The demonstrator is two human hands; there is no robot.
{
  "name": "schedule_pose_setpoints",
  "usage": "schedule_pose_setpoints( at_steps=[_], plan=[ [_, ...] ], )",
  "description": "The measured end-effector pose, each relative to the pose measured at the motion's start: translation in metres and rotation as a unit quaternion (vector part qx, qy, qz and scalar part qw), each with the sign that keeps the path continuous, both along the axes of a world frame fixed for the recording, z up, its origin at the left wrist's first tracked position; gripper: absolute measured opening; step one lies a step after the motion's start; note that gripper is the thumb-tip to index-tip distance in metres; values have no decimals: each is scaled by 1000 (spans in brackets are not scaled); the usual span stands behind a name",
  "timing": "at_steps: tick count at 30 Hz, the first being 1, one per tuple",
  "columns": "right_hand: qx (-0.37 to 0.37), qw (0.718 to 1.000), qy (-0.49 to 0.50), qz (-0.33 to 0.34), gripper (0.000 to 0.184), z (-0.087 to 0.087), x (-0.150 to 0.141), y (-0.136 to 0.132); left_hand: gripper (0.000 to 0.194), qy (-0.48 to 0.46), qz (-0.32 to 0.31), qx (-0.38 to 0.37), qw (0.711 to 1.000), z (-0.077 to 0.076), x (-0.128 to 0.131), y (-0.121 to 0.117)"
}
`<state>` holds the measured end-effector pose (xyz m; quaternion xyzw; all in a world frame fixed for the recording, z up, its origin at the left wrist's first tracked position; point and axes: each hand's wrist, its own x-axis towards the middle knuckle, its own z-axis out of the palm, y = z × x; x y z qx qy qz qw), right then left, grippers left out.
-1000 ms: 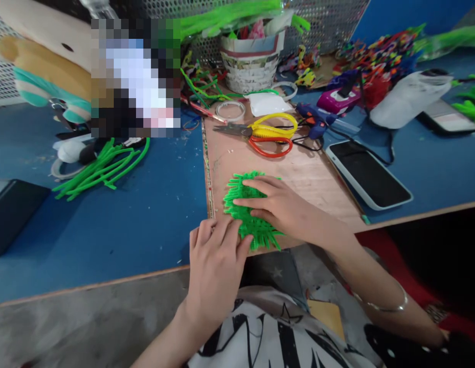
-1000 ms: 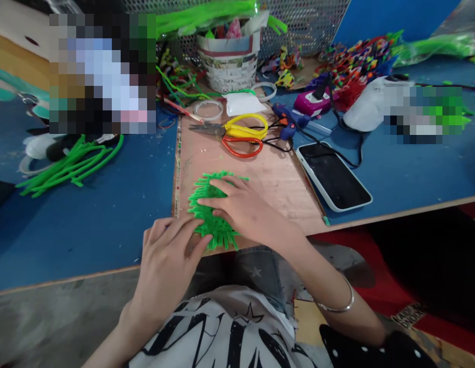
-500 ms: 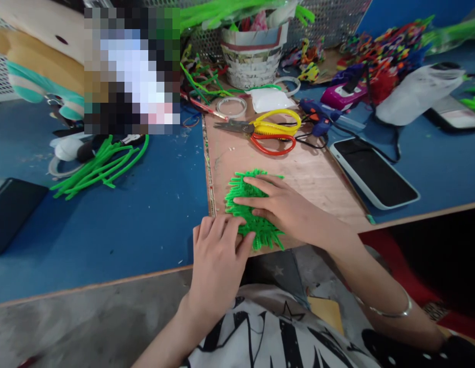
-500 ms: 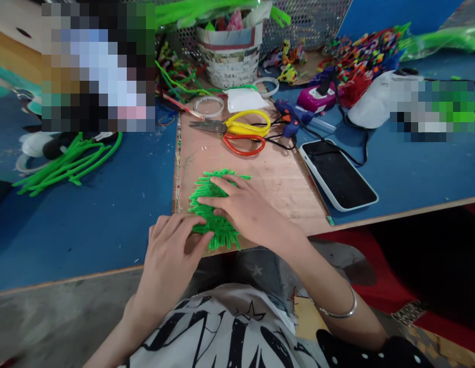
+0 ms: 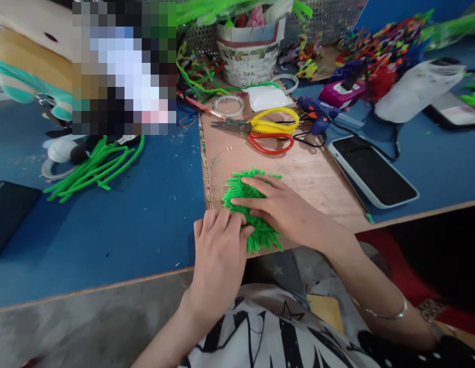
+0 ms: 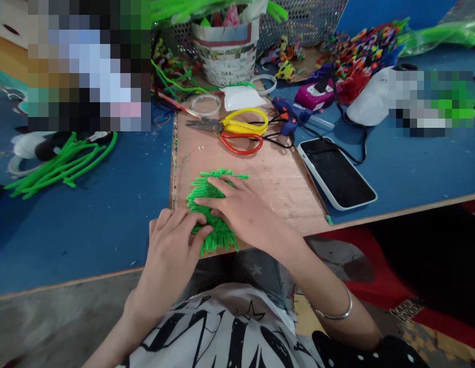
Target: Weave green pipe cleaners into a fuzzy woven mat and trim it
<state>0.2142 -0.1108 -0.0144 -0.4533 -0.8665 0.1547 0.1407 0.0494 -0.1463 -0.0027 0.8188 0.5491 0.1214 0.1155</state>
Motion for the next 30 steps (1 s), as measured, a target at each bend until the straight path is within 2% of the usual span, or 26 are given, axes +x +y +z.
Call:
schedule_pose_setpoints(
  at_steps=[16, 24, 30],
  plan=[
    [-12, 1000, -11, -20, 36, 0, -3, -2, 12, 14, -2, 11, 1000, 0, 4, -2],
    [17, 1000, -5, -23, 37, -4, -1, -3, 18, -52, 31, 39, 997, -3, -15, -6],
    [8, 1000, -28, -11, 36, -3, 0, 1, 18, -32, -7, -13, 999, 4, -22, 9]
  ],
)
